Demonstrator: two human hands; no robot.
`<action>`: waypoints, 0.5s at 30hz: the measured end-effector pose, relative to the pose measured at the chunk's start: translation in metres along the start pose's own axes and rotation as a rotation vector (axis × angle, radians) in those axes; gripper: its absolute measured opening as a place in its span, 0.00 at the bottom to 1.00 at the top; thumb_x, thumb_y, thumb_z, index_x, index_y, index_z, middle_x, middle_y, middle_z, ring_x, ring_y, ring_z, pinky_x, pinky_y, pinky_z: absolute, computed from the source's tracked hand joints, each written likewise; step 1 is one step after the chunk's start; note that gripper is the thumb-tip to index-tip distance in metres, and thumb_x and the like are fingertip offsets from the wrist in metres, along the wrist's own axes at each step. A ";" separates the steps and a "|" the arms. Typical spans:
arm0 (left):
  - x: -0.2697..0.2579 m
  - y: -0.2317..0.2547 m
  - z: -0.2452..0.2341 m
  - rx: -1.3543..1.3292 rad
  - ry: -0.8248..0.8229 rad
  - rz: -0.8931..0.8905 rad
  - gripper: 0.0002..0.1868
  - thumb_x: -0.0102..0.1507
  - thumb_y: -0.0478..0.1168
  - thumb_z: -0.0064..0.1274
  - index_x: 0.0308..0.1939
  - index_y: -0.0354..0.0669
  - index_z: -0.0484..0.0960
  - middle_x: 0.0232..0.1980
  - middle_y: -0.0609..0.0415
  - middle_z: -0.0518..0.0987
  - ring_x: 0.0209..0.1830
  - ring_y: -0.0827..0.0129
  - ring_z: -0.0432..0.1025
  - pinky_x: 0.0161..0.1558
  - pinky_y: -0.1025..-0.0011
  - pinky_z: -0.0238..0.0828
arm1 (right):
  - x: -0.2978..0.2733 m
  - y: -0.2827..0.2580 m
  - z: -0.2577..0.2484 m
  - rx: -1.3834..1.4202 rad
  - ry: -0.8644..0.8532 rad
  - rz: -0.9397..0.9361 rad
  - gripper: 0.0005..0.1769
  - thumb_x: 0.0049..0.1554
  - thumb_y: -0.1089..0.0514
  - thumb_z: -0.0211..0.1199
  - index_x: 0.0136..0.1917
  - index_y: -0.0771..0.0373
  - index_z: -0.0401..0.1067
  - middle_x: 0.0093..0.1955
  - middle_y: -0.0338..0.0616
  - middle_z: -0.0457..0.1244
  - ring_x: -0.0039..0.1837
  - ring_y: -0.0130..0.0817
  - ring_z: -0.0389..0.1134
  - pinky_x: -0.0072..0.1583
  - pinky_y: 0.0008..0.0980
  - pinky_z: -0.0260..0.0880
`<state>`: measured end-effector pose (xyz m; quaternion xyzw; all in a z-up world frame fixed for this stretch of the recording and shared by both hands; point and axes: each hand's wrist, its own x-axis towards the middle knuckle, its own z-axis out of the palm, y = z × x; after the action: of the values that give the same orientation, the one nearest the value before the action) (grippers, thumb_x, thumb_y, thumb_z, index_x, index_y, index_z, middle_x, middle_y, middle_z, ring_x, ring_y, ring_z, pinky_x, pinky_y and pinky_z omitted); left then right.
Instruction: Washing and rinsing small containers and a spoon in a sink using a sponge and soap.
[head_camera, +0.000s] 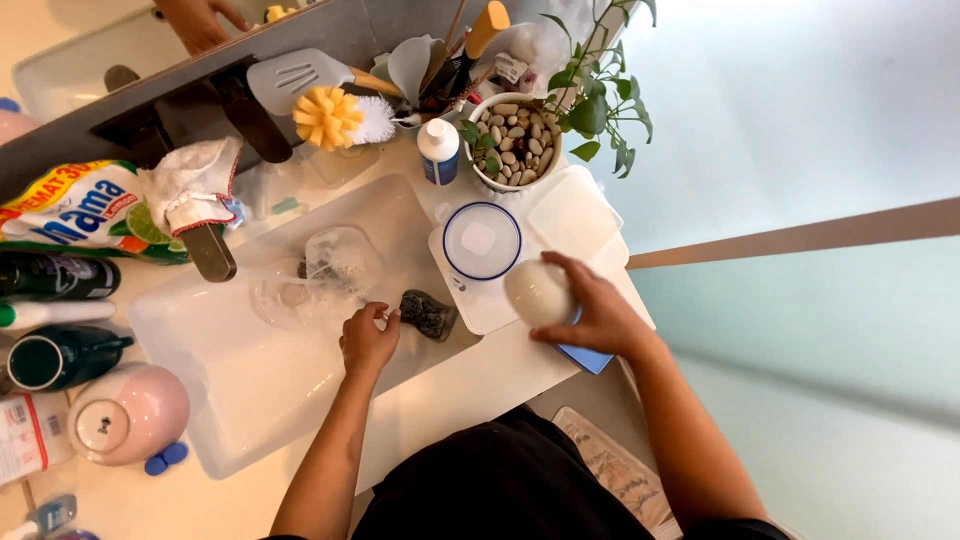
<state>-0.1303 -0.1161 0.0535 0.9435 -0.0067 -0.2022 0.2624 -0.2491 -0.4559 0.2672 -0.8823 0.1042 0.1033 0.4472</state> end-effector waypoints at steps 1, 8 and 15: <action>0.001 0.000 0.001 -0.008 0.010 -0.019 0.20 0.63 0.54 0.57 0.52 0.49 0.84 0.51 0.56 0.83 0.59 0.56 0.72 0.58 0.50 0.65 | 0.009 0.013 -0.005 -0.005 -0.019 -0.012 0.59 0.38 0.41 0.80 0.77 0.52 0.56 0.72 0.52 0.61 0.70 0.51 0.65 0.68 0.46 0.65; -0.008 -0.022 0.002 0.011 -0.028 -0.212 0.21 0.62 0.57 0.55 0.54 0.53 0.83 0.54 0.55 0.83 0.60 0.56 0.72 0.61 0.51 0.64 | 0.077 0.100 0.015 -0.489 0.223 0.041 0.59 0.39 0.41 0.80 0.78 0.52 0.56 0.77 0.55 0.53 0.71 0.63 0.59 0.66 0.54 0.63; -0.017 -0.085 -0.015 0.095 -0.080 -0.347 0.23 0.63 0.58 0.54 0.58 0.53 0.80 0.57 0.54 0.80 0.63 0.56 0.68 0.63 0.51 0.61 | 0.093 0.116 0.065 -0.655 0.303 0.037 0.60 0.44 0.44 0.79 0.83 0.52 0.53 0.81 0.63 0.48 0.77 0.68 0.54 0.70 0.56 0.62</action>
<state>-0.1479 -0.0333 0.0286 0.9331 0.1363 -0.2811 0.1783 -0.1980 -0.4791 0.1152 -0.9821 0.1466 0.0072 0.1184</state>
